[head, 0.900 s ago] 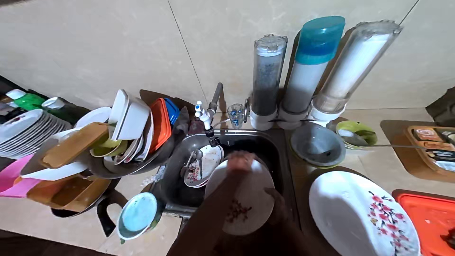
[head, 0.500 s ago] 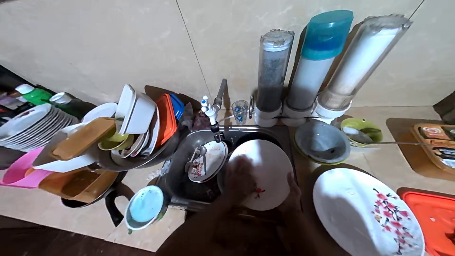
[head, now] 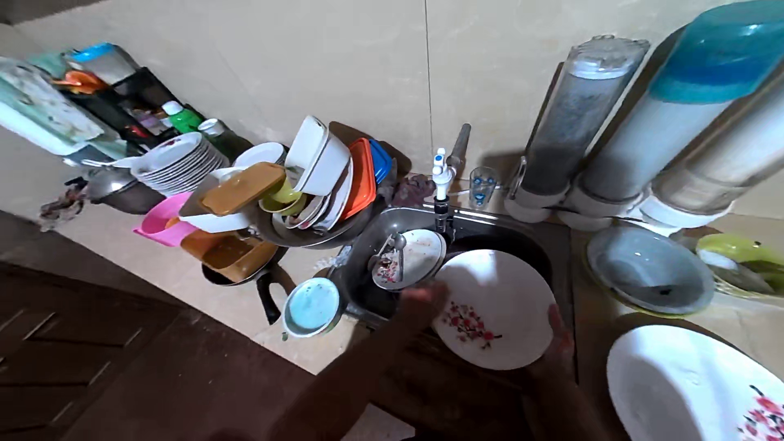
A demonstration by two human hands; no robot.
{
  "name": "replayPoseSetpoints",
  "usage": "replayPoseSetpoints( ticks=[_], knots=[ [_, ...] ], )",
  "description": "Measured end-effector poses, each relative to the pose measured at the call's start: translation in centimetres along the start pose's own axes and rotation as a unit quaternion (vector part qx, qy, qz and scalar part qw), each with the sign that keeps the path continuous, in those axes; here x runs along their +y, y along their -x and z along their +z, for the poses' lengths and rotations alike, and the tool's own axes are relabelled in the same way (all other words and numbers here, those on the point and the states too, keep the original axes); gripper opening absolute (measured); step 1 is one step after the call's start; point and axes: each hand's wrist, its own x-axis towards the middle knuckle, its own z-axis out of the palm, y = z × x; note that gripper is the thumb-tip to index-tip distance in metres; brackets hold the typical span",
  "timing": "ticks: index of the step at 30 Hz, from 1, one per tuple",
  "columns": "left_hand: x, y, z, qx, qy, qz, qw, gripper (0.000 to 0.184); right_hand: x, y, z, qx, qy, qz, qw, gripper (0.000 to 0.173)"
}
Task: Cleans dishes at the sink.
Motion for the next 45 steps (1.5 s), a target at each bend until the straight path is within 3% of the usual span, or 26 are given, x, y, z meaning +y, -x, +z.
replayPoseSetpoints(
  ticks=[1,4,7,9,12,15,20,23,26,30,33,36,38,42,45],
  knots=[
    [-1.5,0.5,-2.7,-0.016,0.003,-0.077,0.997,0.038,0.1,-0.1,-0.2,0.0,0.001,0.001,1.0,0.044],
    [-8.2,2.4,-8.4,0.033,0.052,-0.224,0.973,0.044,0.0,-0.1,0.0,0.02,0.011,-0.006,1.0,0.043],
    [-15.2,5.3,-9.8,0.065,0.073,-0.302,0.948,0.052,0.1,0.0,0.2,0.025,0.022,-0.009,0.999,0.042],
    [-17.0,7.5,-9.3,0.047,0.06,-0.28,0.957,0.068,0.1,-0.1,0.2,0.022,0.026,-0.018,0.999,0.042],
    [-16.6,10.1,-8.0,-0.017,-0.051,-0.173,0.983,0.089,0.1,-0.2,-0.2,0.026,0.028,-0.029,0.999,0.042],
    [-18.2,10.7,-8.7,-0.052,-0.048,-0.139,0.988,0.076,0.0,-0.2,-0.5,0.029,0.031,-0.034,0.999,0.042],
    [-20.7,9.2,-10.0,-0.009,0.036,-0.238,0.97,0.061,0.1,-0.3,-0.4,0.038,0.042,-0.04,0.998,0.042],
    [-20.9,8.9,-10.2,0.007,0.053,-0.223,0.973,0.043,0.2,-0.5,-0.4,0.044,0.045,-0.045,0.997,0.041],
    [-21.0,8.5,-10.6,0.035,0.059,-0.246,0.967,0.039,0.3,-0.4,-0.6,0.024,0.041,-0.039,0.998,0.042],
    [-19.7,7.5,-11.1,0.011,0.024,-0.289,0.957,0.036,0.1,-0.3,-0.2,0.027,0.041,-0.04,0.998,0.043],
    [-21.3,8.4,-11.1,0.089,0.122,-0.265,0.952,0.034,0.2,-0.4,-0.5,0.013,0.029,-0.035,0.999,0.043],
    [-23.4,8.9,-11.3,0.186,0.233,-0.244,0.923,0.028,0.2,-0.5,-0.7,-0.007,0.003,-0.027,1.0,0.043],
    [-23.1,9.1,-11.5,0.168,0.186,-0.241,0.938,0.033,0.0,-0.5,-0.6,0.001,0.01,-0.025,1.0,0.044],
    [-21.9,9.7,-9.9,0.037,0.048,-0.221,0.973,0.046,0.0,-0.5,-0.6,0.008,0.025,-0.017,1.0,0.045],
    [-21.2,9.4,-10.0,0.035,0.016,-0.227,0.973,0.04,-0.2,-0.3,0.0,0.023,0.008,0.003,1.0,0.046]
  ],
)
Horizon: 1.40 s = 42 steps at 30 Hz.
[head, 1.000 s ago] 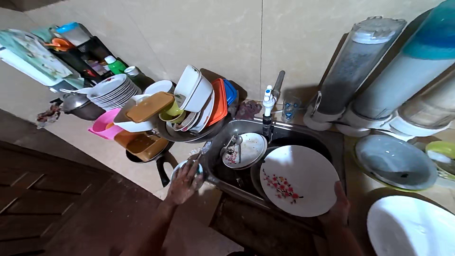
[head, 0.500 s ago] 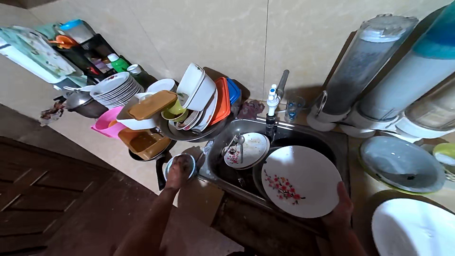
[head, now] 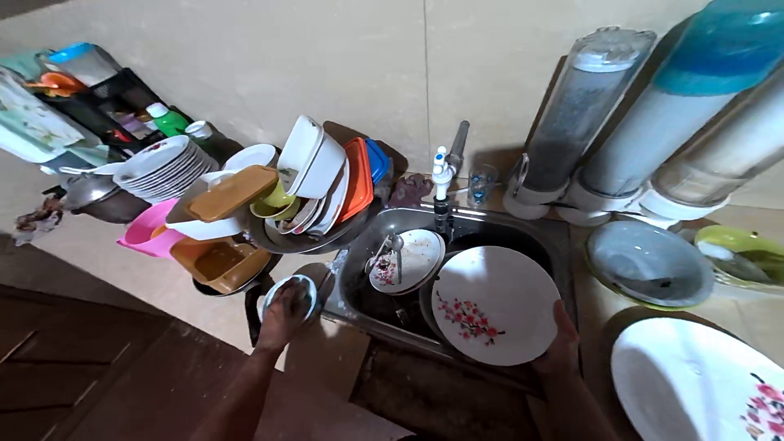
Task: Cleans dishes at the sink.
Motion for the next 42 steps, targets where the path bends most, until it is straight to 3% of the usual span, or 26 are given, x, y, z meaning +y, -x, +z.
replayPoseSetpoints(
  ticks=[6,8,9,11,12,13,15,17,20,22,24,26,27,28,29,31,32,33,35,37,39,42],
  knots=[
    [0.7,0.4,0.6,0.106,-0.021,-0.001,0.994,0.034,0.2,0.0,0.3,0.003,-0.015,0.012,1.0,0.044],
    [0.5,-0.1,0.1,0.122,0.075,-0.059,0.988,0.034,0.2,0.2,0.7,0.025,-0.009,0.013,1.0,0.043],
    [0.9,-0.5,-0.2,0.141,0.18,-0.101,0.968,0.028,0.2,0.1,0.7,0.027,-0.011,0.016,0.999,0.043],
    [4.0,-1.4,-0.4,0.14,0.442,-0.136,0.876,0.024,0.3,0.0,0.5,0.009,-0.022,0.021,1.0,0.045],
    [6.3,-1.4,-0.2,0.102,0.533,-0.119,0.831,0.027,0.3,0.0,0.5,0.005,-0.024,0.023,0.999,0.045],
    [8.9,-1.3,0.5,0.05,0.567,-0.089,0.817,0.028,0.3,0.0,0.6,0.004,-0.025,0.025,0.999,0.044],
    [14.9,-0.3,3.1,-0.03,0.519,0.0,0.854,0.023,0.2,0.1,0.8,0.011,-0.026,0.033,0.999,0.046],
    [20.9,1.6,7.4,-0.101,0.431,0.149,0.884,0.018,0.4,0.1,0.6,0.0,-0.031,0.038,0.999,0.048],
    [28.1,5.3,14.2,-0.185,0.345,0.359,0.847,0.024,0.7,0.3,0.2,-0.025,-0.035,0.041,0.998,0.051],
    [30.4,5.6,17.0,-0.183,0.297,0.441,0.827,0.029,0.6,0.3,0.0,-0.02,-0.045,0.041,0.998,0.051],
    [30.9,2.8,18.1,-0.095,0.26,0.421,0.864,0.029,0.6,0.3,-0.9,-0.069,-0.08,0.034,0.994,0.046],
    [31.4,-1.6,19.0,0.077,0.188,0.337,0.919,0.027,0.5,0.5,-0.6,-0.065,-0.077,0.046,0.994,0.046],
    [31.8,-3.0,19.3,0.121,0.162,0.309,0.929,0.027,0.6,0.4,-0.5,-0.062,-0.076,0.053,0.994,0.047],
    [32.2,-3.1,19.6,0.115,0.158,0.293,0.936,0.029,0.8,0.2,-0.5,-0.065,-0.077,0.056,0.993,0.047],
    [32.8,-1.7,19.3,0.06,0.171,0.295,0.938,0.032,0.9,-0.1,-0.5,-0.076,-0.083,0.052,0.992,0.048],
    [34.0,2.0,17.7,-0.1,0.183,0.367,0.907,0.04,0.9,-0.6,-0.5,-0.086,-0.098,0.029,0.991,0.045],
    [34.2,2.5,17.4,-0.129,0.195,0.399,0.887,0.039,0.6,-0.6,-0.5,-0.08,-0.099,0.021,0.992,0.043],
    [33.8,1.8,18.0,-0.112,0.219,0.412,0.878,0.035,0.4,-0.5,-0.6,-0.078,-0.099,0.023,0.992,0.044],
    [32.0,-1.9,20.2,0.017,0.253,0.377,0.891,0.029,-0.1,0.0,-0.4,-0.053,-0.072,0.047,0.995,0.047],
    [30.9,-4.3,21.6,0.128,0.191,0.341,0.912,0.036,-0.3,0.2,0.3,-0.026,-0.049,0.063,0.996,0.047],
    [31.3,-2.1,21.2,0.053,0.172,0.345,0.921,0.045,0.2,-0.1,0.4,-0.04,-0.04,0.049,0.997,0.049],
    [33.1,1.8,18.8,-0.117,0.143,0.426,0.886,0.054,0.6,-0.7,-0.4,-0.082,-0.047,0.005,0.996,0.046]
  ],
)
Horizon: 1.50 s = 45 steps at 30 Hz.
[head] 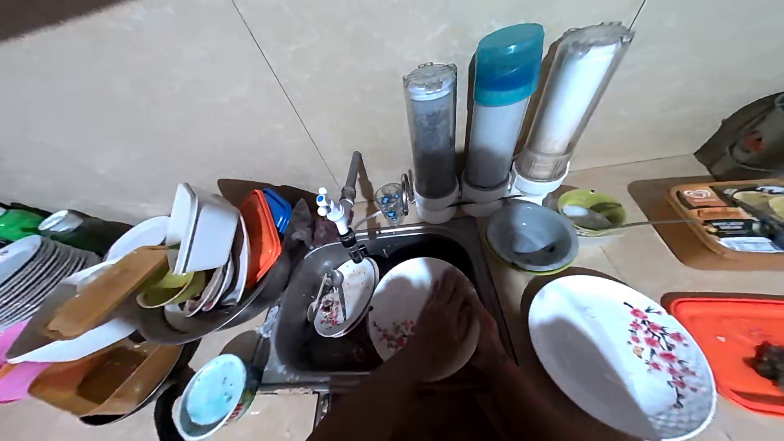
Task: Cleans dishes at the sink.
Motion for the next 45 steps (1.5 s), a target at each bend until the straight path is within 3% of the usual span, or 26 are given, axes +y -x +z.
replayPoseSetpoints(
  ticks=[3,6,8,10,13,15,20,22,24,26,28,30,32,35,37,39,41,43,45],
  knots=[
    [-3.7,-0.5,-2.3,-0.022,-0.107,-0.04,0.993,0.059,-0.7,0.5,0.2,0.036,-0.007,0.043,0.998,0.049],
    [-8.2,2.3,-4.7,-0.035,-0.179,-0.087,0.979,0.063,-1.2,0.4,0.5,0.086,0.012,0.022,0.996,0.046],
    [-7.1,5.9,-4.3,-0.091,-0.15,-0.106,0.979,0.066,-1.1,0.1,0.5,0.106,0.006,-0.006,0.994,0.044],
    [-3.4,8.1,-2.9,-0.136,-0.081,-0.102,0.982,0.071,-1.1,-0.1,0.5,0.112,0.006,-0.022,0.993,0.043],
    [0.3,7.3,-1.6,-0.136,0.033,-0.023,0.99,0.064,-1.1,-0.1,0.5,0.115,0.011,-0.037,0.993,0.044],
    [0.0,5.4,-2.3,-0.169,0.038,-0.002,0.985,0.058,-1.2,-0.2,0.3,0.098,-0.019,-0.037,0.994,0.046],
    [-6.9,1.9,-4.8,-0.002,-0.16,-0.084,0.984,0.062,-1.4,0.2,0.9,0.105,0.008,-0.001,0.994,0.045],
    [-6.1,0.1,-4.0,0.039,-0.175,-0.097,0.979,0.069,-1.1,0.5,1.2,0.083,0.017,0.027,0.996,0.046],
    [-2.9,-0.6,-2.5,0.02,-0.09,-0.04,0.995,0.07,-1.0,0.5,0.9,0.042,0.001,0.032,0.999,0.048],
    [0.9,0.0,-2.0,-0.093,-0.003,0.043,0.995,0.071,-1.2,0.2,-0.1,0.02,-0.023,0.0,1.0,0.047],
    [2.7,1.7,-2.9,-0.183,-0.006,0.114,0.976,0.079,-1.8,0.2,-0.7,0.043,-0.013,-0.037,0.998,0.045],
    [2.3,3.7,-4.7,-0.202,-0.073,0.169,0.962,0.061,-2.1,0.0,-0.6,0.048,-0.029,-0.04,0.998,0.045],
    [1.4,5.1,-6.8,-0.127,-0.139,0.209,0.96,0.032,-1.9,-0.3,-0.4,0.039,-0.04,-0.029,0.998,0.053],
    [1.7,4.7,-11.2,-0.04,0.008,0.113,0.993,0.024,-2.0,-0.7,-0.2,0.04,0.027,0.012,0.999,0.067],
    [1.8,3.5,-13.4,0.043,0.172,-0.015,0.984,0.03,-1.8,-1.3,-0.5,0.057,0.113,0.041,0.991,0.059],
    [1.9,2.2,-14.3,0.159,0.305,-0.156,0.926,0.024,-1.7,-1.6,-0.9,0.08,0.157,0.052,0.983,0.054],
    [2.0,0.7,-15.0,0.257,0.358,-0.285,0.851,0.011,-2.0,-1.4,-0.9,0.09,0.171,0.04,0.98,0.049],
    [1.6,0.0,-15.6,0.29,0.415,-0.364,0.782,0.03,-2.1,-0.4,-0.3,0.061,0.173,0.044,0.982,0.048],
    [1.3,-0.1,-15.1,0.308,0.42,-0.399,0.755,0.04,-2.0,1.1,0.8,0.042,0.129,0.074,0.988,0.041]
  ],
)
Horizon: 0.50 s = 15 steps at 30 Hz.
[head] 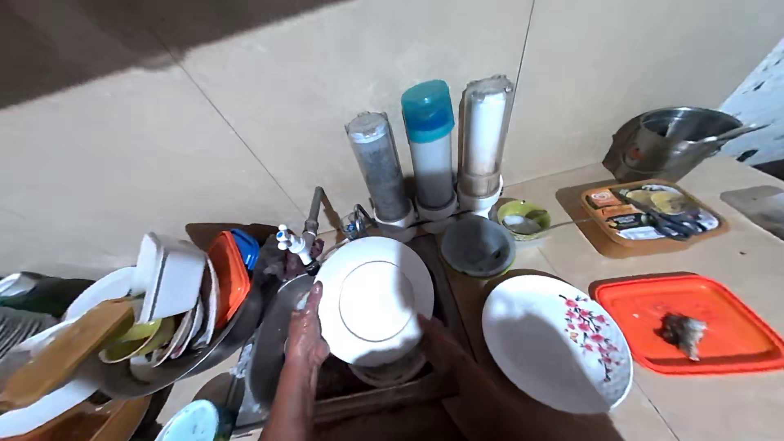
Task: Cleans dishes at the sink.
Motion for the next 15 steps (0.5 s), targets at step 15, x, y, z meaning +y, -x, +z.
replayPoseSetpoints(
  ticks=[15],
  knots=[
    [-5.8,12.6,13.2,-0.17,-0.261,0.44,0.842,0.045,-9.0,11.2,-3.8,0.017,0.172,-0.231,0.957,0.032]
  ],
)
